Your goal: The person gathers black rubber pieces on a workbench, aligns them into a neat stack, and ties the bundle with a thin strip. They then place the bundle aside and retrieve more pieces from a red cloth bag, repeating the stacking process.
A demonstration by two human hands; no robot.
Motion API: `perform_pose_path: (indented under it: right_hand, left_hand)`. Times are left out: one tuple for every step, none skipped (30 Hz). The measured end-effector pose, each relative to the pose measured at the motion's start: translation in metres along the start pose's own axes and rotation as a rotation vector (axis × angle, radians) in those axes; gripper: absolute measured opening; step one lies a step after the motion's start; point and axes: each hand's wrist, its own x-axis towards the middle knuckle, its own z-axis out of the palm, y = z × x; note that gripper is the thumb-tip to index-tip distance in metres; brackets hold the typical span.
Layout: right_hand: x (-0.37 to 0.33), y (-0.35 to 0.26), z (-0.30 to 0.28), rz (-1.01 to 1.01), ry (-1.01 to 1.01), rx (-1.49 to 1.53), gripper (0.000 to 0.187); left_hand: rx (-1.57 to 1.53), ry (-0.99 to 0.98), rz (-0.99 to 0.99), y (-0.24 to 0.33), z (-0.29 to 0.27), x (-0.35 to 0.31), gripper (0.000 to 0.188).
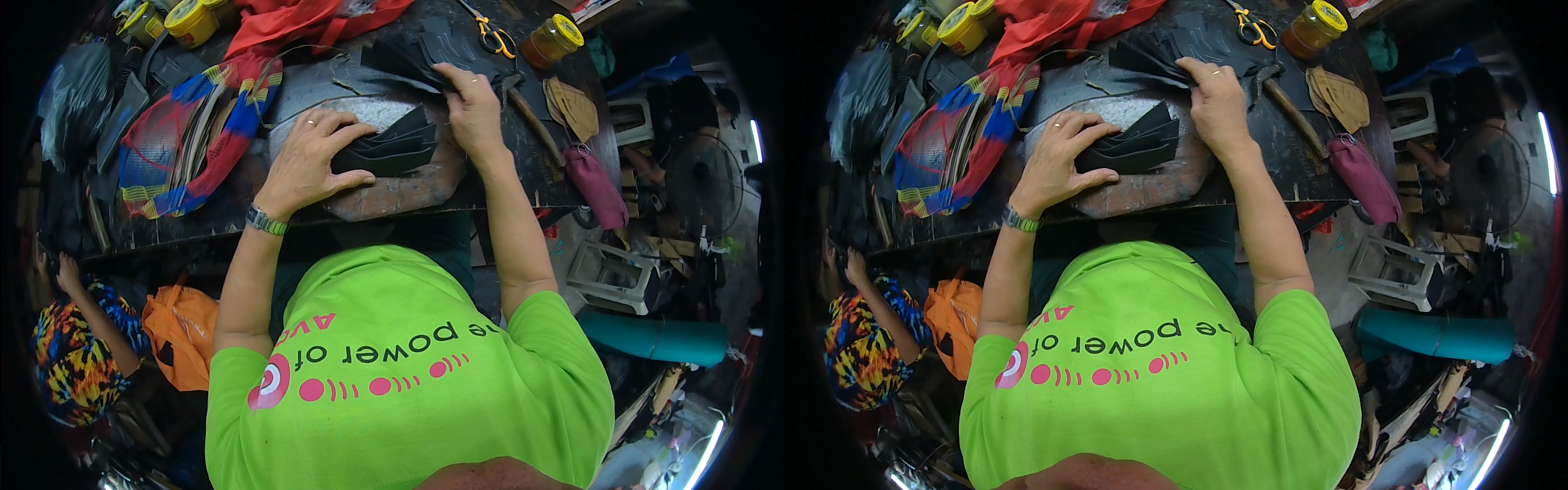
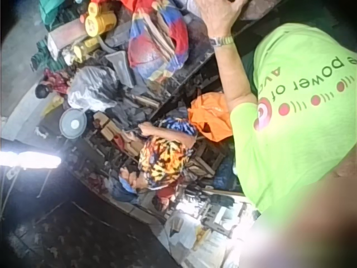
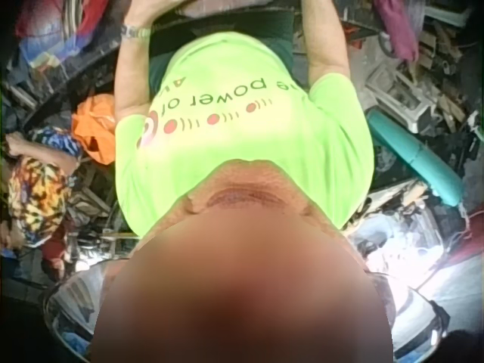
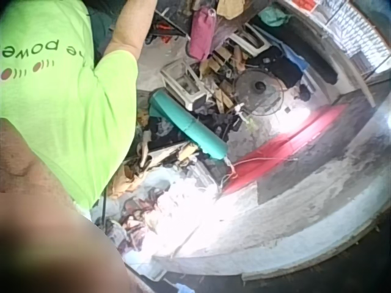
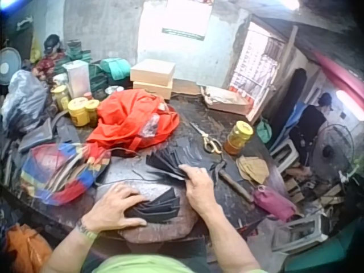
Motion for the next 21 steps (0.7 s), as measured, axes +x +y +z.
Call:
perform_pose_path:
  right_hand:
    - [0.003, -0.007, -0.009, 0.074, -0.022, 0.075, 0.043]
    - [0.005, -0.015, -0.017, 0.088, -0.025, 0.373, 0.043]
    - [0.005, -0.024, -0.029, 0.174, -0.048, 0.654, 0.042]
    - [0.003, -0.031, -0.045, 0.150, -0.165, 0.781, 0.043]
    - [0.003, -0.038, -0.058, 0.172, -0.329, 0.864, 0.045]
    - [0.002, -0.044, -0.062, 0.189, -0.510, 0.835, 0.044]
    - [0.000, -0.049, -0.062, 0.112, -0.695, 0.905, 0.044]
    - [-0.001, -0.053, -0.056, 0.023, -0.785, 0.746, 0.043]
    - [-0.003, -0.055, -0.046, -0.119, -0.857, 0.653, 0.043]
    - [-0.008, -0.058, -0.035, -0.063, -0.869, 0.506, 0.044]
    - [-0.014, -0.058, -0.026, -0.069, -0.799, 0.495, 0.045]
    - [-0.020, -0.057, -0.020, -0.058, -0.736, 0.471, 0.045]
    - [-0.024, -0.055, -0.015, 0.012, -0.705, 0.402, 0.045]
    - [-0.027, -0.052, -0.014, 0.017, -0.695, 0.424, 0.046]
    - [-0.030, -0.051, -0.014, -0.041, -0.676, 0.413, 0.044]
    - [-0.030, -0.049, -0.015, -0.080, -0.668, 0.386, 0.042]
    - [-0.030, -0.049, -0.016, -0.114, -0.662, 0.358, 0.040]
    - [-0.030, -0.050, -0.017, -0.130, -0.666, 0.310, 0.039]
    - [-0.031, -0.052, -0.018, -0.138, -0.672, 0.264, 0.038]
    - [-0.032, -0.055, -0.019, -0.161, -0.674, 0.226, 0.037]
    - [-0.033, -0.059, -0.019, -0.121, -0.664, 0.213, 0.036]
  left_hand:
    - [0.005, 0.008, 0.008, -0.001, 0.001, -0.001, 0.065]
    - [0.003, 0.010, 0.003, -0.002, 0.001, -0.001, 0.064]
    - [-0.002, 0.015, 0.007, -0.003, 0.002, -0.002, 0.062]
    - [-0.009, 0.017, 0.015, -0.003, 0.003, -0.002, 0.061]
    - [-0.039, 0.010, -0.047, -0.003, 0.004, -0.003, 0.060]
    - [-0.069, 0.005, -0.105, -0.002, 0.005, -0.004, 0.059]
    - [-0.048, -0.032, -0.078, -0.005, 0.005, 0.000, 0.056]
    - [-0.041, 0.038, 0.086, -0.009, 0.005, 0.005, 0.054]
    - [-0.067, -0.035, 0.030, -0.010, 0.001, 0.002, 0.052]
    - [-0.114, -0.080, 0.049, -0.014, -0.003, 0.003, 0.051]
    - [-0.159, -0.126, 0.067, -0.019, -0.007, 0.005, 0.050]
    - [-0.184, -0.181, 0.069, -0.025, -0.011, 0.009, 0.049]
    - [-0.209, -0.236, 0.071, -0.029, -0.014, 0.012, 0.048]
    - [-0.272, -0.277, 0.059, -0.034, -0.019, 0.013, 0.044]
    - [-0.386, -0.297, 0.059, -0.038, -0.024, 0.016, 0.041]
    - [-0.557, -0.360, -0.049, -0.041, -0.027, 0.020, 0.041]
    - [-0.733, -0.427, -0.163, -0.044, -0.031, 0.025, 0.040]
    - [-0.776, -0.484, -0.265, -0.045, -0.036, 0.031, 0.044]
    - [-0.753, -0.514, -0.245, -0.046, -0.043, 0.036, 0.052]
    - [-0.765, -0.517, -0.207, -0.043, -0.048, 0.041, 0.058]
    - [-0.706, -0.543, -0.238, -0.038, -0.051, 0.044, 0.064]
